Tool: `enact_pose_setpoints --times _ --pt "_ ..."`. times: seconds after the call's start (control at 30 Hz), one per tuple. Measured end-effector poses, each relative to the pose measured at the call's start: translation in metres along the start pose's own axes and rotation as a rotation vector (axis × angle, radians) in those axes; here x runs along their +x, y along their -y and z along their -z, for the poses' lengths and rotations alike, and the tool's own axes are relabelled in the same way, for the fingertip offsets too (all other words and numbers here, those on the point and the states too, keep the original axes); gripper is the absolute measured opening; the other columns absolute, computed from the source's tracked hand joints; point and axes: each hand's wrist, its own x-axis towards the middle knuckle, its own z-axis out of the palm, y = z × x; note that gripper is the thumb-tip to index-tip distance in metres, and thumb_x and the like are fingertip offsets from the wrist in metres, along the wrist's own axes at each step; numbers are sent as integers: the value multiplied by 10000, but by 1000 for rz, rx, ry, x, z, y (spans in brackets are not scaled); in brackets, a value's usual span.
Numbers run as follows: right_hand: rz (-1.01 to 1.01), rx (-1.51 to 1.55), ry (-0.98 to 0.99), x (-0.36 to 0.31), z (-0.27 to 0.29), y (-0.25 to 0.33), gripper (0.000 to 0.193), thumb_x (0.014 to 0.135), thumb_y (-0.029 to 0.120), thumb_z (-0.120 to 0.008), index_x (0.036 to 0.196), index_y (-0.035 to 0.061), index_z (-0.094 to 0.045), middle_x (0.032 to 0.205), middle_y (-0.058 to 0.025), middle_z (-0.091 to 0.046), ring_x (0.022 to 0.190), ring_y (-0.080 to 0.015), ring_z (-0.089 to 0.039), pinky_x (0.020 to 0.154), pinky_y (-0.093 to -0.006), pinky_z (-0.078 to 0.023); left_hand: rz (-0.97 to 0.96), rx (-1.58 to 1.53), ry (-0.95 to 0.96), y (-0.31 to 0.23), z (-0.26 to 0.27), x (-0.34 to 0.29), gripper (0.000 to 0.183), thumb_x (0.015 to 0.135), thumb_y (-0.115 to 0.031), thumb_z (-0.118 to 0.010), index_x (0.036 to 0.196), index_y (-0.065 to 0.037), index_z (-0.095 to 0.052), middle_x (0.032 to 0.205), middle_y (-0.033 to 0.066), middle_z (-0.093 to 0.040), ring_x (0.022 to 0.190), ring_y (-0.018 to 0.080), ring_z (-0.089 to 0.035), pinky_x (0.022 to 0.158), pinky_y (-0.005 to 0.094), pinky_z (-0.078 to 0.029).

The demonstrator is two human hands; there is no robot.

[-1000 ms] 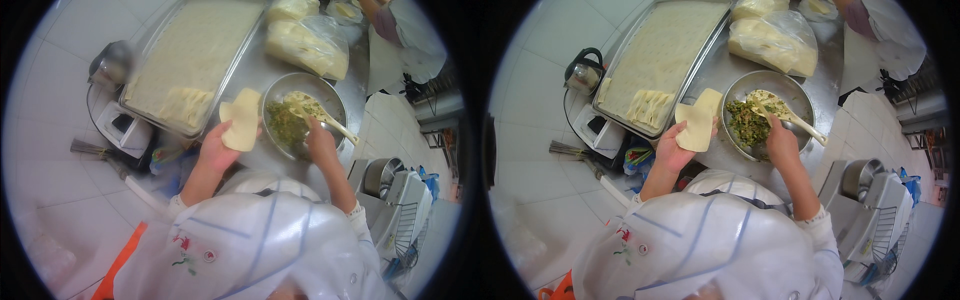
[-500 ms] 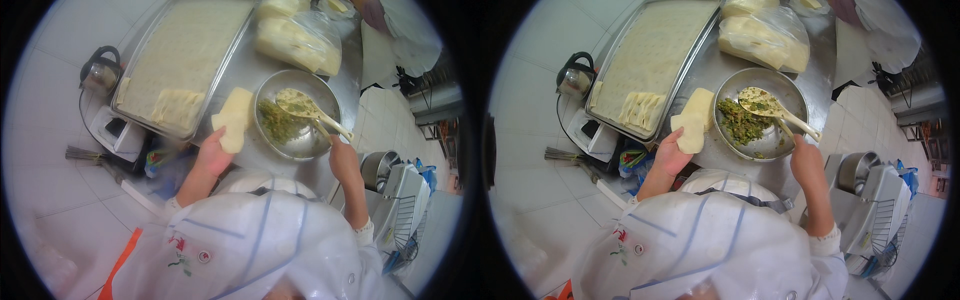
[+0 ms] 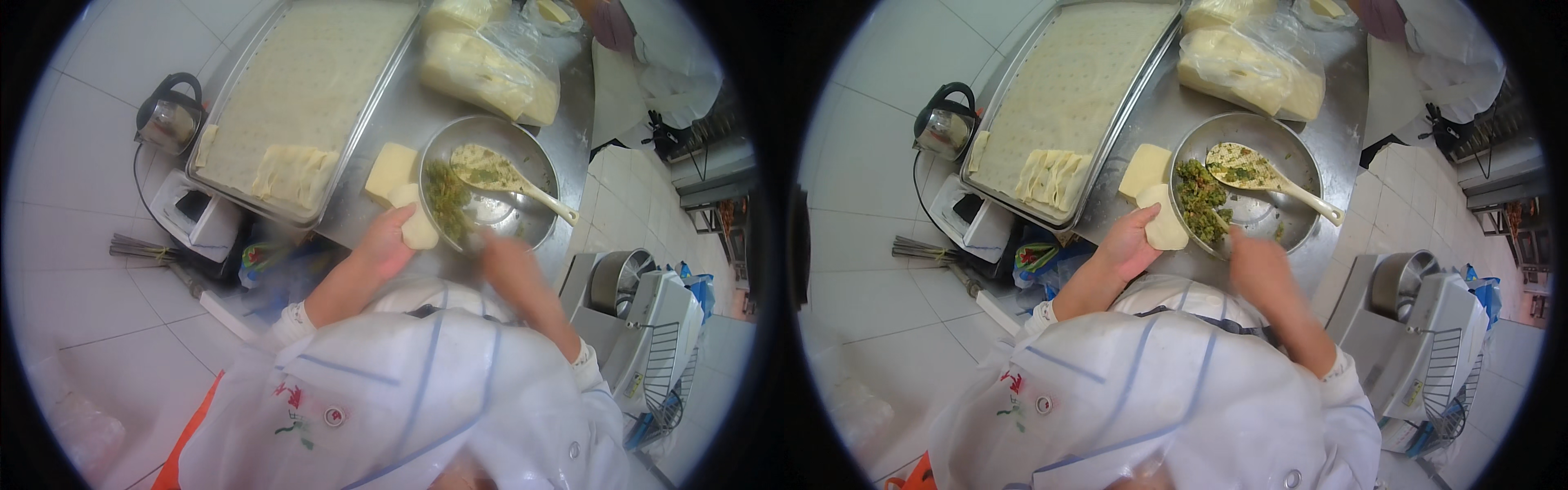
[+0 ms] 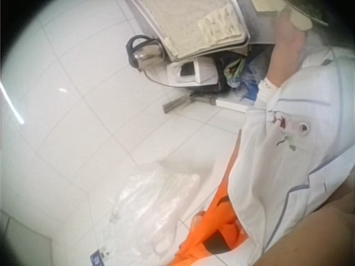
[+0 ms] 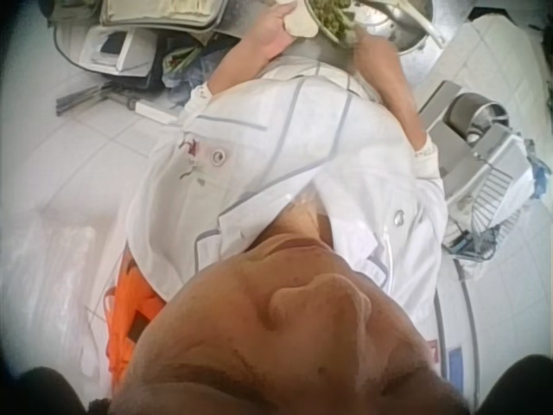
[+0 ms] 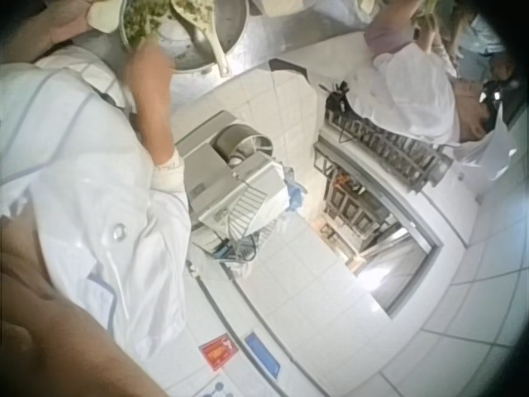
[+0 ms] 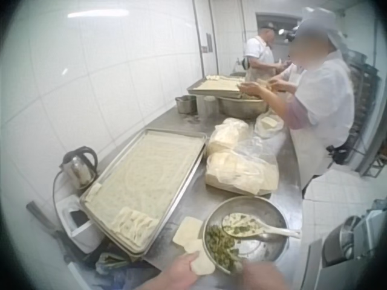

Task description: The person repeatedly scoops a green filling onto square dough sheets, folds them into dumplings, and places them on a metal tray. The person also refills the filling bowl from a larger container during the process.

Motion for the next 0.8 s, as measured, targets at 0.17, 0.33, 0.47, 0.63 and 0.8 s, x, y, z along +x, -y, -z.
enact_pose_setpoints --times 0.17,0.33,0.47,0.63,0.8 --pt "-67 35 -136 24 20 -12 294 811 22 -446 1095 4 -521 756 -241 -625 721 -413 -609 671 -511 -467 0 -91 -56 -1 2 3 367 982 -185 -422 1315 -32 -407 1254 101 -536 1137 238 -539 989 392 -424" --pt "38 76 -100 52 -13 6 358 830 35 -447 1185 15 -487 757 -242 -624 736 -421 -608 672 -514 -471 0 -86 -108 0 0 7 395 1005 -205 -353 1355 -22 -373 1333 118 -485 1221 257 -481 1056 411 -363" --pt "-33 115 -77 45 -20 6 392 828 29 -449 1219 6 -472 767 -255 -622 748 -428 -607 689 -513 -473 -1 -106 -119 -2 -1 11 395 1010 -214 -333 1345 -11 -379 1327 122 -489 1222 256 -479 1063 411 -353" --pt "-75 170 -130 49 -23 11 347 830 30 -450 1171 -23 -485 774 -282 -611 763 -446 -599 709 -524 -464 -77 -61 -119 -10 -1 28 383 1011 -214 -328 1322 -1 -397 1307 132 -503 1202 256 -496 1050 413 -369" --pt "-42 198 -58 55 -21 15 271 826 19 -457 1090 -30 -488 775 -295 -608 766 -462 -589 708 -533 -457 -73 -80 -102 -11 -1 34 371 1009 -210 -338 1306 0 -412 1283 136 -520 1183 260 -509 1042 412 -379"
